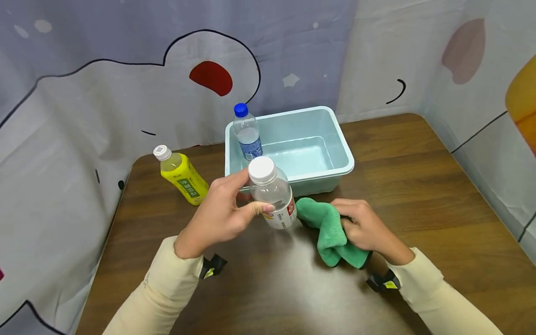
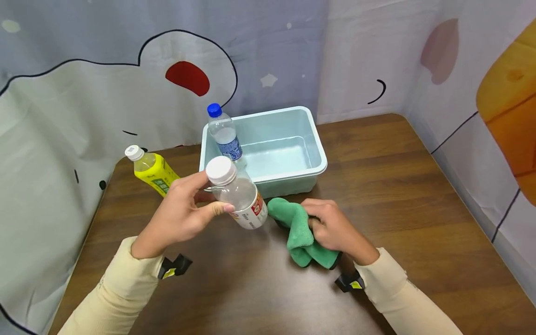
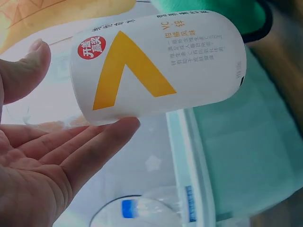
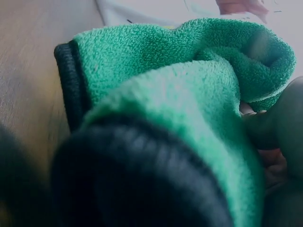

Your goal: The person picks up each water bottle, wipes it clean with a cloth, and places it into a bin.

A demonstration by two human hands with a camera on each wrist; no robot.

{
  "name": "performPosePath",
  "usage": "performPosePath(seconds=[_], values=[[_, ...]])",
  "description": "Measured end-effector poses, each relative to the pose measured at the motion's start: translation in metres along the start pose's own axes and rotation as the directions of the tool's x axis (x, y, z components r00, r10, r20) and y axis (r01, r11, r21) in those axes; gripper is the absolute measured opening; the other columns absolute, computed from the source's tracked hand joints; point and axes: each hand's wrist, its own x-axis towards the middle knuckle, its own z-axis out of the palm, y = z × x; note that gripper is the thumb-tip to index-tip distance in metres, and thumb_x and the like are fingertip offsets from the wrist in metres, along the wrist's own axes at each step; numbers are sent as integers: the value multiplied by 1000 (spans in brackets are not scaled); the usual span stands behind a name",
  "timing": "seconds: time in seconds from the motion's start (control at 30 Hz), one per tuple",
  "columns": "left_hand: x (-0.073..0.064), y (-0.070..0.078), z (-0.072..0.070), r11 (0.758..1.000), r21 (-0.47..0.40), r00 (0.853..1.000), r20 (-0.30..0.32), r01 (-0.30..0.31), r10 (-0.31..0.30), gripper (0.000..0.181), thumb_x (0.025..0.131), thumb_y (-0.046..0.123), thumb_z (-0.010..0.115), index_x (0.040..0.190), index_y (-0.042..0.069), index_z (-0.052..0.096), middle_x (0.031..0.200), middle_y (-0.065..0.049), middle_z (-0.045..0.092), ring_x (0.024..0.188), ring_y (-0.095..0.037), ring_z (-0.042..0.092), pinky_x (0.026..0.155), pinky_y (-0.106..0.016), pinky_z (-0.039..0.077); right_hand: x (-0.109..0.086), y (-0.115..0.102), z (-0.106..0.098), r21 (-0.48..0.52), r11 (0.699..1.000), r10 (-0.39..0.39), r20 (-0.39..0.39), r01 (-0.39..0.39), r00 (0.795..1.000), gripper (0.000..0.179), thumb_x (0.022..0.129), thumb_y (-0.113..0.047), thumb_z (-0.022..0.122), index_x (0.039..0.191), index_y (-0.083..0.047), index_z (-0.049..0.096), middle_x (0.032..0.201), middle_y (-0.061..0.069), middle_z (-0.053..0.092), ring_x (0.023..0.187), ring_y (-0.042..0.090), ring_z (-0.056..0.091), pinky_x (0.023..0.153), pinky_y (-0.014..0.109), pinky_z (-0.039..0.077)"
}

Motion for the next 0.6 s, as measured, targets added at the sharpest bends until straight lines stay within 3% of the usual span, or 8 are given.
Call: performPosePath(seconds=[0.13,0.33,0.6], values=[[11,4,-11,1000,-31,1000,9,1,0,56,79,15,83,128,7,58,119,-6,70,107,-17,69,80,-27,61,-1,-4,-2,23,1000,-7,-10,8,1000,49,77,22,46,92,-15,74,94,-4,71,85,4,64,79,13,51],[26,9,-26,1000,15,1000,13,7,-7,56,78,17,84,127,7,59,118,-4,70,103,-15,70,79,-29,61,-3,-10,-5,80,995,-48,-44,51,998,50,75,25,46,94,-12,75,94,0,72,83,6,65,78,14,52],[44,6,-35,998,47,999,1,37,-37,58,80,18,83,131,8,58,124,-5,68,109,-17,70,81,-33,61,-3,-14,-7,100,990,-96,-70,103,993,55,69,29,44,93,-9,75,90,2,71,80,7,64,74,14,51]])
